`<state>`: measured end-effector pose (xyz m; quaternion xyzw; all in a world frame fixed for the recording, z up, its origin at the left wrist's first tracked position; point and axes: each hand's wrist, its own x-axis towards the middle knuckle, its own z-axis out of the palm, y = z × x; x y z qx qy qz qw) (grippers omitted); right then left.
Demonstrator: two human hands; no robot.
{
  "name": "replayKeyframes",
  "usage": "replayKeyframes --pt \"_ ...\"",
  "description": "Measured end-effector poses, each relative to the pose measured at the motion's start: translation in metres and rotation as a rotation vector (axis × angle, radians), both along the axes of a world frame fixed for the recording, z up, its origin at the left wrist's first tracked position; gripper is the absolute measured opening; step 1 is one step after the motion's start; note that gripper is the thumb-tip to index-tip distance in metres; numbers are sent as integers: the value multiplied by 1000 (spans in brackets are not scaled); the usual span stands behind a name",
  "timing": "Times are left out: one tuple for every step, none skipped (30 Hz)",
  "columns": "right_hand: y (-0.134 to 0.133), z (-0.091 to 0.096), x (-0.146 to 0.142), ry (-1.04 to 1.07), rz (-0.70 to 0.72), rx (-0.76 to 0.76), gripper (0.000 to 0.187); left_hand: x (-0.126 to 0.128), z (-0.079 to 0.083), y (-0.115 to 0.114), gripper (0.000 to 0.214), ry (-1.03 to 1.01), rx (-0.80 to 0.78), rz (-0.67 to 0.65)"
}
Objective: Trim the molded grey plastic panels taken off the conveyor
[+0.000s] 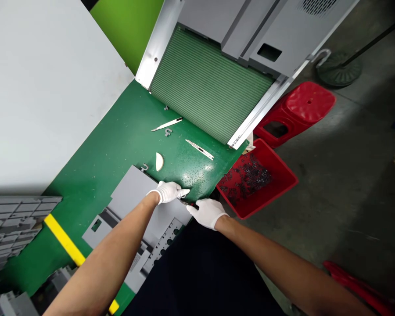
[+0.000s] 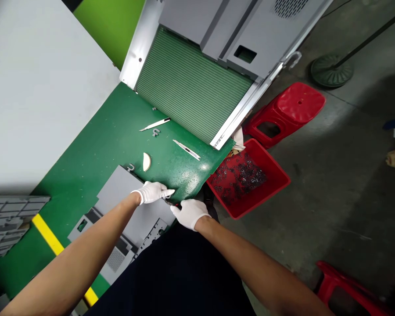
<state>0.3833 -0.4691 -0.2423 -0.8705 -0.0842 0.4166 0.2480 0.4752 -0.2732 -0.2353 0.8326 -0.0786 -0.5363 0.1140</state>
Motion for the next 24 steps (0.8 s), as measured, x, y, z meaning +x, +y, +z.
replayKeyframes --pt "0 1 0 0 0 -7 71 0 0 0 68 -4 4 -1" --pt "1 3 0 2 2 -14 71 0 0 0 68 -8 6 -1" --pt "1 4 -1 4 4 -22 72 -1 0 0 68 -9 8 1" --pt "2 6 -1 5 5 -29 72 -1 -1 0 68 -9 9 2" --pt "3 8 -1 4 6 -37 71 -1 -1 0 68 -8 12 3" --pt "4 10 -2 0 5 -46 71 -1 -1 0 68 -5 14 4" --pt "5 12 -2 -5 4 -55 70 -1 -2 0 68 -3 15 5" --pt "6 13 -2 -10 1 -65 69 -1 -2 -1 68 -5 15 6" --pt "7 15 -3 -19 -2 -75 68 -2 -2 -1 68 -9 15 9" --pt "8 16 -3 -31 -6 -86 67 -2 -1 -1 68 -13 16 11" --pt "8 18 -3 -44 -11 -95 67 -2 -1 -1 67 -15 18 12" --pt "9 18 -3 -54 -15 -102 66 -2 0 -2 66 -16 21 13" --pt "10 19 -3 -56 -17 -107 66 -1 1 -2 66 -16 24 14" --pt "10 19 -3 -52 -18 -106 66 -1 2 -3 65 -13 26 16" --pt "10 18 -2 -40 -15 -101 66 -1 3 -3 65 -11 27 17" --pt "10 17 -2 -22 -10 -93 67 -1 4 -3 65 -10 28 20" --pt "10 16 -1 -6 -5 -82 68 -1 5 -3 65 -11 29 22" --pt "9 14 -1 8 -1 -72 69 -1 5 -3 65 -12 30 23" --pt "8 12 0 17 3 -62 70 -2 5 -3 65 -13 30 23" --pt "7 10 1 26 9 -53 71 -2 4 -3 65 -16 29 23" --pt "6 8 1 34 17 -44 72 -3 2 -2 65 -19 27 24" --pt "5 5 1 39 26 -33 73 -3 1 -1 66 -23 23 27" --pt "4 3 2 42 37 -22 74 -4 -1 -1 66 -26 18 30" --pt "3 0 2 43 49 -10 74 -4 -3 0 67 -30 15 33"
